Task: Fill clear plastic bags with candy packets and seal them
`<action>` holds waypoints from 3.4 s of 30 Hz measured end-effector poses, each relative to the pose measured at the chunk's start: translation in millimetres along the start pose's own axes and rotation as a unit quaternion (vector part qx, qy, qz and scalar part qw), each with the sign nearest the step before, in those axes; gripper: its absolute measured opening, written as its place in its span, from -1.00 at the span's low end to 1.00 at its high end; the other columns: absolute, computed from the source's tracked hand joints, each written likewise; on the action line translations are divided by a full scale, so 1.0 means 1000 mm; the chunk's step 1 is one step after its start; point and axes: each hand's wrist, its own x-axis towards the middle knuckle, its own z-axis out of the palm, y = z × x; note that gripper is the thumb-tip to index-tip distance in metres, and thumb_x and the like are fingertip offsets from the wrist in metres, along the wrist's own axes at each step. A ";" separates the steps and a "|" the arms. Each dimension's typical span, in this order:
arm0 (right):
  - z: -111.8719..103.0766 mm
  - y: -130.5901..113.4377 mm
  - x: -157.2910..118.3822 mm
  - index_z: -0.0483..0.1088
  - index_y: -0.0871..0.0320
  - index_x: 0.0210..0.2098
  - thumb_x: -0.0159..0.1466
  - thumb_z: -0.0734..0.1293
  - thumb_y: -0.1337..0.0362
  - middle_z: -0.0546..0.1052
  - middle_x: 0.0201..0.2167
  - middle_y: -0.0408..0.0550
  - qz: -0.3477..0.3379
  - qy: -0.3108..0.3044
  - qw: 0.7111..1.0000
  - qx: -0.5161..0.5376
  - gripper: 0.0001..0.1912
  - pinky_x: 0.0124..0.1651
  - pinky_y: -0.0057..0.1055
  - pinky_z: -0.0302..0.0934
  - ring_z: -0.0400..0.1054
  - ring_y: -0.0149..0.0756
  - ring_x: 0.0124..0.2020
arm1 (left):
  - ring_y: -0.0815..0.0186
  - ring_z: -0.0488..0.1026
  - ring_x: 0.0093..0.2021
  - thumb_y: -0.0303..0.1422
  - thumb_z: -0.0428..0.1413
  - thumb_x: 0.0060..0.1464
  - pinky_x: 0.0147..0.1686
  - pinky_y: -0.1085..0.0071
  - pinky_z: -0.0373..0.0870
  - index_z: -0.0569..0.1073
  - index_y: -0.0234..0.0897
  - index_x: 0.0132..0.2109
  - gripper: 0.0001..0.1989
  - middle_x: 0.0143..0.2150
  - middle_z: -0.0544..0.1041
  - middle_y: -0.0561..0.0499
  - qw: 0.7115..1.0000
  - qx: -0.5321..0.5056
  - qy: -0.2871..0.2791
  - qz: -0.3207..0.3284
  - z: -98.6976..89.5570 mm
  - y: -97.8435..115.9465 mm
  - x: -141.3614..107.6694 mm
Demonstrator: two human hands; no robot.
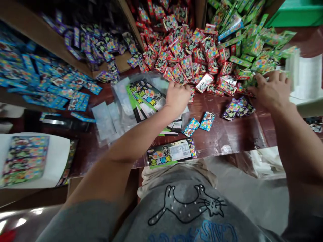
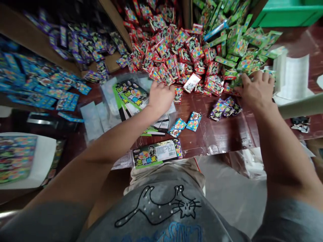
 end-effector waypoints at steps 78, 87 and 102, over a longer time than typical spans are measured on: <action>0.006 -0.128 -0.196 0.29 0.06 0.48 0.33 0.54 -0.11 0.58 0.31 0.18 -0.402 -0.038 0.809 0.428 -0.14 0.28 0.19 0.39 0.47 0.18 0.26 | -0.17 0.33 0.36 -0.06 0.44 0.12 0.35 -0.04 0.22 0.29 -0.18 0.53 -0.06 0.43 0.41 -0.25 0.974 -0.206 -0.094 0.005 0.024 0.014 -0.252; 0.002 -0.142 -0.184 0.34 0.08 0.43 0.36 0.50 -0.17 0.57 0.30 0.18 -0.427 -0.057 0.795 0.426 -0.20 0.30 0.19 0.39 0.44 0.15 0.27 | -0.15 0.35 0.36 -0.13 0.46 0.09 0.40 -0.06 0.20 0.29 -0.14 0.54 -0.05 0.43 0.41 -0.23 0.955 -0.258 -0.114 0.094 0.031 0.001 -0.246; -0.018 -0.145 -0.215 0.26 0.08 0.50 0.38 0.49 -0.12 0.55 0.31 0.21 -0.373 -0.024 0.835 0.405 -0.16 0.24 0.20 0.39 0.43 0.20 0.24 | -0.13 0.36 0.32 -0.09 0.45 0.13 0.36 -0.03 0.25 0.25 -0.20 0.54 -0.04 0.39 0.43 -0.26 0.962 -0.251 -0.048 0.099 0.021 0.010 -0.256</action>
